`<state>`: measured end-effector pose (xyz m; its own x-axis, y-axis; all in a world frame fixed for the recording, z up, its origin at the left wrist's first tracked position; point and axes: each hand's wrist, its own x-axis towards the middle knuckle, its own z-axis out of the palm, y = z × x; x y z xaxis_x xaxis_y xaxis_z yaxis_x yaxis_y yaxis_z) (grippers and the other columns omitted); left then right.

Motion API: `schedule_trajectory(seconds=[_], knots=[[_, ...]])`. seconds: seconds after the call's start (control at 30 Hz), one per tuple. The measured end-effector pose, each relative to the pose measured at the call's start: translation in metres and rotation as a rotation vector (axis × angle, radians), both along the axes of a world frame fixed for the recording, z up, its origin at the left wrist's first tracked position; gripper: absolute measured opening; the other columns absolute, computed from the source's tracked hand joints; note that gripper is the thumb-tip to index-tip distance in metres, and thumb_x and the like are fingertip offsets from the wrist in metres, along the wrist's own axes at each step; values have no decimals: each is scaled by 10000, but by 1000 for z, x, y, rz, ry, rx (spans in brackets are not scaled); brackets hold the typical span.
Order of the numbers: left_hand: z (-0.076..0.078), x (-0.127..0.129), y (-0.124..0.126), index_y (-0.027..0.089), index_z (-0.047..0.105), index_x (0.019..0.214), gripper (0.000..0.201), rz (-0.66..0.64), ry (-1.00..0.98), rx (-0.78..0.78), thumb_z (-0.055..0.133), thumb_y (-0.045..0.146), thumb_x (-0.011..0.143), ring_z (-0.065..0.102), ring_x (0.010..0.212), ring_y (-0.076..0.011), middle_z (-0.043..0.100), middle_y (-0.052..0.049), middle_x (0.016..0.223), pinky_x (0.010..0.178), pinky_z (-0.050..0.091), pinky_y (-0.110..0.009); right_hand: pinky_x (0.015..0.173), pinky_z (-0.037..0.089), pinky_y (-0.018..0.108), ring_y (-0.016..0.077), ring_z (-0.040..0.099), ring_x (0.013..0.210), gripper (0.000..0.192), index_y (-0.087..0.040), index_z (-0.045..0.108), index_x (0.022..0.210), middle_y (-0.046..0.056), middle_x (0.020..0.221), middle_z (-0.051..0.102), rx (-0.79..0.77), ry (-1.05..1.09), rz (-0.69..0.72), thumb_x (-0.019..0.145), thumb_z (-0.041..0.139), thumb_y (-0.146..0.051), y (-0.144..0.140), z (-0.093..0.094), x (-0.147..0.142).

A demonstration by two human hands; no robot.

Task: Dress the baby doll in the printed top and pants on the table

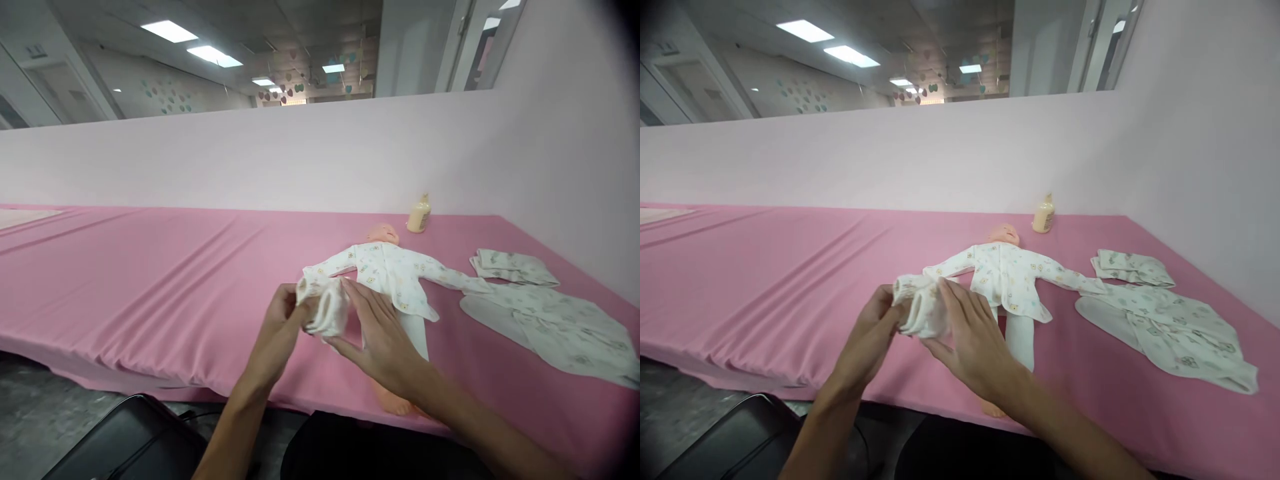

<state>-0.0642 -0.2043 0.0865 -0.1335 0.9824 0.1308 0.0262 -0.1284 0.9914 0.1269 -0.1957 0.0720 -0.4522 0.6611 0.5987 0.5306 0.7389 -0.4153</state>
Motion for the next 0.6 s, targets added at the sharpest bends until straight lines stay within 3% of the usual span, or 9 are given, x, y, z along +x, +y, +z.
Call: schedule_trajectory(seconds=[0.1, 0.2, 0.27, 0.37, 0.47, 0.6], knots=[[4, 20, -5, 221, 534, 1115, 300, -254, -96, -28, 632, 354, 865, 538, 731, -120, 592, -9, 919, 661, 477, -251, 869, 472, 431, 252, 588, 998, 375, -243, 510, 1221, 56, 1095, 647, -192, 33, -32, 874, 618, -336, 0, 7, 1], [3, 20, -5, 289, 441, 1338, 511, -353, -60, -22, 642, 384, 877, 547, 815, -138, 586, -28, 1008, 717, 480, -267, 639, 422, 309, 157, 504, 683, 62, -230, 543, 885, -23, 764, 584, -409, 93, -24, 867, 592, -263, -4, 13, 18], [1, 15, -2, 323, 419, 1403, 607, -335, 18, 28, 676, 384, 856, 544, 989, -171, 568, -56, 1164, 817, 474, -279, 594, 377, 274, 130, 448, 640, 79, -224, 516, 818, -41, 713, 531, -502, 146, 28, 852, 587, -216, -10, 18, 29], [-1, 14, 2, 289, 555, 1316, 498, -382, 60, 78, 691, 377, 845, 522, 1133, -216, 537, -76, 1324, 937, 449, -311, 636, 403, 260, 132, 492, 732, 112, -231, 547, 923, -31, 825, 568, -612, 244, 82, 841, 623, -222, -16, 26, 39], [-1, 19, 6, 225, 617, 1220, 423, -512, -52, 33, 706, 373, 833, 602, 988, -205, 640, -89, 1159, 867, 479, -302, 701, 442, 274, 153, 536, 828, 254, -228, 546, 1007, -8, 921, 597, -633, 299, 54, 814, 698, -293, -18, 31, 42], [3, 21, 8, 210, 606, 1197, 455, -584, -152, -71, 744, 375, 797, 599, 727, -141, 652, -46, 869, 663, 464, -240, 649, 449, 278, 157, 537, 766, 310, -205, 531, 857, -3, 813, 570, -577, 278, -34, 795, 727, -437, -18, 38, 49]])
